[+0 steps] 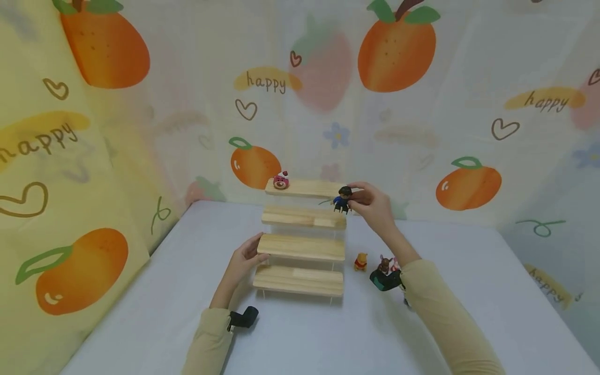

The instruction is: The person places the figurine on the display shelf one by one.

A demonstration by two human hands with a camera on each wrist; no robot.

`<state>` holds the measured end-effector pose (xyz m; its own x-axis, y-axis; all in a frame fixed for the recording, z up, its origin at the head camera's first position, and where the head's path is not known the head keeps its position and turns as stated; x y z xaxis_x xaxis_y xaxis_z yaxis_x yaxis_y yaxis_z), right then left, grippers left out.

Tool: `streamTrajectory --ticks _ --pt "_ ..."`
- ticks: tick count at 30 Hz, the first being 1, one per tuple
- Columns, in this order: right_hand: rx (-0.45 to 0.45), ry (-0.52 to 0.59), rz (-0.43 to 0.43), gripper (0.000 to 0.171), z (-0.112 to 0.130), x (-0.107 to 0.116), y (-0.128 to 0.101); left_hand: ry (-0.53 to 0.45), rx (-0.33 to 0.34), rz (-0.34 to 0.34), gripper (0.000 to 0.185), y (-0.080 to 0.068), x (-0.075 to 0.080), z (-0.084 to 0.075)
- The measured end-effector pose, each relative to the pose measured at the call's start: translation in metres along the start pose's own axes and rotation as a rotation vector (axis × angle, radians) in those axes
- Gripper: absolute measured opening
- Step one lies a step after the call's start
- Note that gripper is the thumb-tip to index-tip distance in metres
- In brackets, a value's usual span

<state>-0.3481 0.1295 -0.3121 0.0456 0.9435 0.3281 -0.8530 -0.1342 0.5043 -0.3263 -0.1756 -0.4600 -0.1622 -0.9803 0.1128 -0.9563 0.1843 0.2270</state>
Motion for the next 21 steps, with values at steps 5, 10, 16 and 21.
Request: streamTrajectory --ticks 5,10,16,21 --pt "-0.001 -0.006 0.024 0.032 0.004 -0.009 0.007 -0.006 -0.015 -0.002 0.066 0.0 0.001 0.005" --pt "-0.01 -0.002 0.053 0.034 0.004 -0.023 0.021 0.009 -0.016 -0.011 0.066 0.001 0.002 0.003" --pt "-0.011 -0.005 0.036 0.035 0.003 -0.039 0.038 -0.02 0.0 0.009 0.062 -0.003 0.0 -0.009" --pt "-0.018 -0.061 0.038 0.035 0.007 -0.053 0.053 0.006 -0.009 0.02 0.062 -0.005 -0.002 -0.012"
Point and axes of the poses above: each hand's wrist, its own y-axis towards the middle knuckle, its own x-axis out of the back of the hand, z = x × y, the point moved 5 cm from there along y, towards the middle knuckle, and after that the axes turned 1 degree about y, right-handed, at the moved point
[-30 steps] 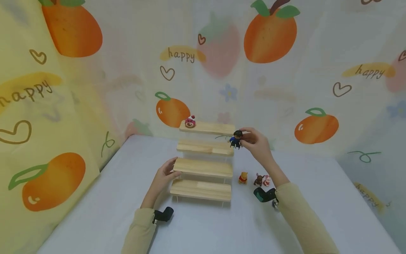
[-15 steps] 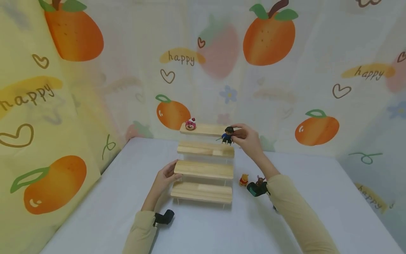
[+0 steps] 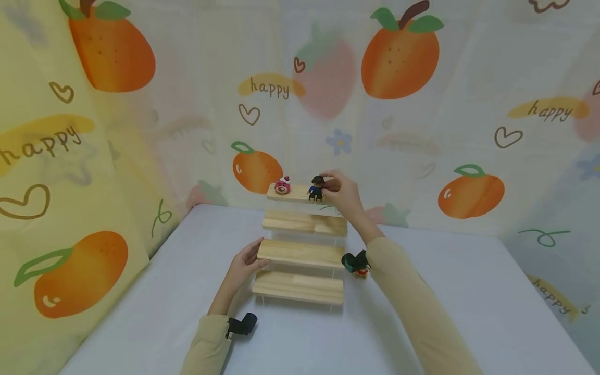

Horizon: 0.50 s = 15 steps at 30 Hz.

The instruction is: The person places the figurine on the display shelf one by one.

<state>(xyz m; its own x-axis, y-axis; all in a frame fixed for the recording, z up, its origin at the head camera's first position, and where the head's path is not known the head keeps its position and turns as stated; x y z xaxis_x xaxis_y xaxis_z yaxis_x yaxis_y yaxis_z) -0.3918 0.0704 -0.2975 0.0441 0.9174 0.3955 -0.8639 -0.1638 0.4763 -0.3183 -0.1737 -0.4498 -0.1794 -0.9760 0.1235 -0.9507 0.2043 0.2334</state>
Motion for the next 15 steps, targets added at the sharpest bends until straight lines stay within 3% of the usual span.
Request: streamTrajectory --ticks 9,15 --pt "-0.069 -0.088 0.065 0.035 -0.005 -0.022 0.015 -0.012 -0.044 -0.012 0.065 0.003 0.003 0.021" --pt "-0.07 -0.026 0.059 0.034 -0.01 -0.032 0.019 -0.017 -0.044 0.0 0.066 0.002 0.004 0.02"
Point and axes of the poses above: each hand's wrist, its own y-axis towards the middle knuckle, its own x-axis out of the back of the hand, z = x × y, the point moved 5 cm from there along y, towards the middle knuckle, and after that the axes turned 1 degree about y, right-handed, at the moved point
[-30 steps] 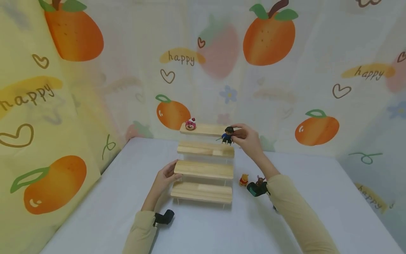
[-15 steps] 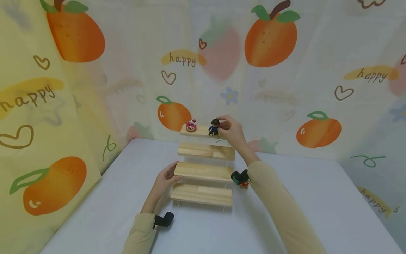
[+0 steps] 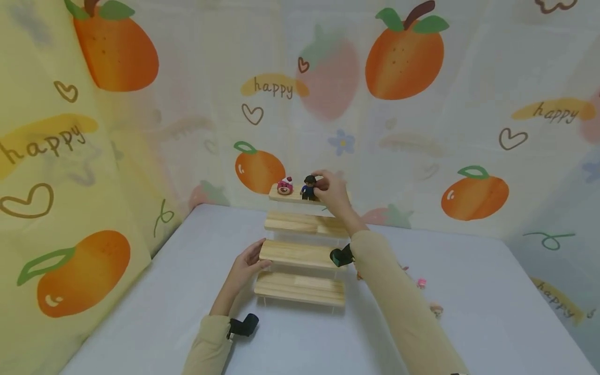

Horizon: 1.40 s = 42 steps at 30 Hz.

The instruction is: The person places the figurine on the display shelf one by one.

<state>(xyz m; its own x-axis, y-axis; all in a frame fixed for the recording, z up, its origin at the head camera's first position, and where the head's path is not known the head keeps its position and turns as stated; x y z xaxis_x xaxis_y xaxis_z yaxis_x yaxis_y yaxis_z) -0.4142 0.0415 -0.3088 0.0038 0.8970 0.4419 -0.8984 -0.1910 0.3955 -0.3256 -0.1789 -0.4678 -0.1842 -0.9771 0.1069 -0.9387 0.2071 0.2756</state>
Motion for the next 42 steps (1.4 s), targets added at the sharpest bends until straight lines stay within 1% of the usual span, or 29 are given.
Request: streamTrajectory --ticks 2,7,8,9,15,20,23,25,27,33,35,39,42 --pt "-0.006 0.017 -0.005 0.034 -0.001 -0.003 0.001 0.006 0.012 0.013 0.066 -0.001 0.0 -0.004" --pt "-0.01 0.029 -0.018 0.034 -0.004 -0.007 0.004 0.002 0.017 0.028 0.064 -0.002 0.0 -0.007" --pt "-0.013 0.034 -0.02 0.034 -0.005 -0.007 0.004 -0.004 0.017 0.03 0.064 -0.002 -0.001 -0.007" --pt "-0.013 0.035 -0.022 0.034 -0.006 -0.006 0.005 -0.009 0.012 0.027 0.064 -0.001 -0.001 -0.003" --pt "-0.008 0.039 -0.005 0.033 -0.008 -0.001 0.003 -0.002 0.013 0.013 0.065 0.002 -0.002 -0.002" --pt "-0.02 0.039 0.033 0.038 -0.009 -0.001 0.001 -0.003 0.009 0.022 0.065 0.002 -0.003 -0.001" --pt "-0.026 0.039 0.043 0.044 -0.01 -0.001 0.001 0.004 0.006 0.01 0.065 0.003 -0.002 -0.001" --pt "-0.032 0.049 0.046 0.049 -0.01 -0.002 0.002 0.006 0.017 0.003 0.065 0.003 -0.002 -0.002" --pt "-0.033 0.06 0.054 0.052 -0.01 -0.004 0.002 0.005 0.025 0.003 0.065 0.002 -0.002 -0.006" --pt "-0.033 0.094 0.062 0.051 -0.014 -0.005 0.002 0.018 0.038 0.022 0.063 -0.004 -0.006 -0.025" --pt "-0.035 0.1 0.065 0.052 -0.014 -0.006 0.003 0.027 0.05 0.017 0.063 -0.005 -0.006 -0.029" --pt "-0.046 0.122 0.084 0.056 -0.012 -0.004 0.002 0.029 0.054 0.009 0.062 -0.004 -0.006 -0.03" --pt "-0.062 0.131 0.096 0.056 -0.012 0.004 -0.005 0.022 0.04 0.023 0.062 -0.002 -0.009 -0.027"
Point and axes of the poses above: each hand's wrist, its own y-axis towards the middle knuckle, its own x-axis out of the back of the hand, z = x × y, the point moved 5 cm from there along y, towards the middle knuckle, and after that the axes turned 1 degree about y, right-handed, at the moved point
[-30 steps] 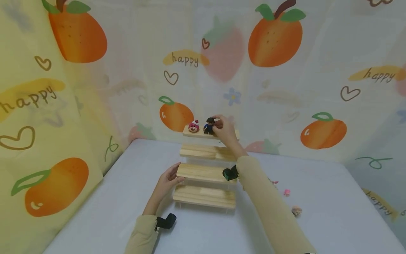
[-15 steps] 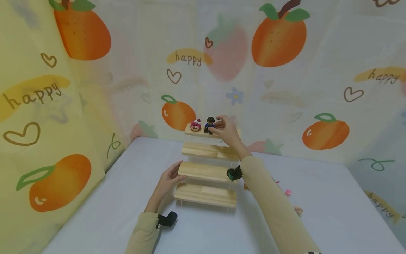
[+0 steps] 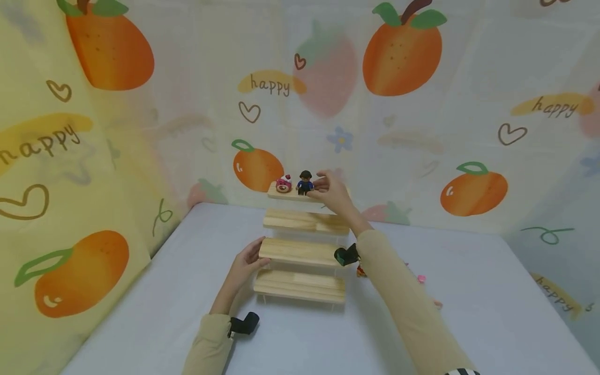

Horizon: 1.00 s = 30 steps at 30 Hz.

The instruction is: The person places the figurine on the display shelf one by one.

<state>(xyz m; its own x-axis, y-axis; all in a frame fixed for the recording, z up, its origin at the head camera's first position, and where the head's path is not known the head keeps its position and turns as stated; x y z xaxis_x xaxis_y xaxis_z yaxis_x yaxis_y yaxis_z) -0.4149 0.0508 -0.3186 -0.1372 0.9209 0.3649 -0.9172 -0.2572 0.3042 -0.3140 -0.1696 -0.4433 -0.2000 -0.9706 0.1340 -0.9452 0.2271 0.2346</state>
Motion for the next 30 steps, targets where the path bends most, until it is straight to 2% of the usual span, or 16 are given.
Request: streamTrajectory --ticks 3,7,12,16,22,24,27,30 --pt "-0.005 -0.002 0.01 0.053 -0.001 0.009 -0.012 -0.024 -0.005 0.002 0.062 0.002 0.001 0.009" --pt "0.034 0.013 0.009 0.047 0.002 0.024 -0.033 -0.052 -0.002 -0.005 0.063 0.006 0.004 0.022" --pt "0.131 0.051 -0.007 0.04 0.015 0.042 -0.063 -0.041 -0.011 -0.016 0.064 0.004 0.005 0.025" --pt "0.175 -0.022 0.011 0.037 0.001 0.057 -0.078 -0.024 -0.013 -0.03 0.063 0.003 0.006 0.025" --pt "0.156 -0.095 0.091 0.025 -0.027 0.078 -0.101 -0.022 -0.028 -0.024 0.064 0.004 0.004 0.022" --pt "0.13 -0.137 0.086 0.022 -0.033 0.086 -0.113 -0.024 -0.012 -0.021 0.064 0.003 0.002 0.016" --pt "0.09 -0.225 0.052 0.019 -0.027 0.096 -0.135 -0.028 -0.007 -0.017 0.064 0.004 0.002 0.017" --pt "0.056 -0.296 0.037 0.018 -0.035 0.106 -0.156 -0.018 0.0 -0.017 0.065 0.004 0.003 0.021"
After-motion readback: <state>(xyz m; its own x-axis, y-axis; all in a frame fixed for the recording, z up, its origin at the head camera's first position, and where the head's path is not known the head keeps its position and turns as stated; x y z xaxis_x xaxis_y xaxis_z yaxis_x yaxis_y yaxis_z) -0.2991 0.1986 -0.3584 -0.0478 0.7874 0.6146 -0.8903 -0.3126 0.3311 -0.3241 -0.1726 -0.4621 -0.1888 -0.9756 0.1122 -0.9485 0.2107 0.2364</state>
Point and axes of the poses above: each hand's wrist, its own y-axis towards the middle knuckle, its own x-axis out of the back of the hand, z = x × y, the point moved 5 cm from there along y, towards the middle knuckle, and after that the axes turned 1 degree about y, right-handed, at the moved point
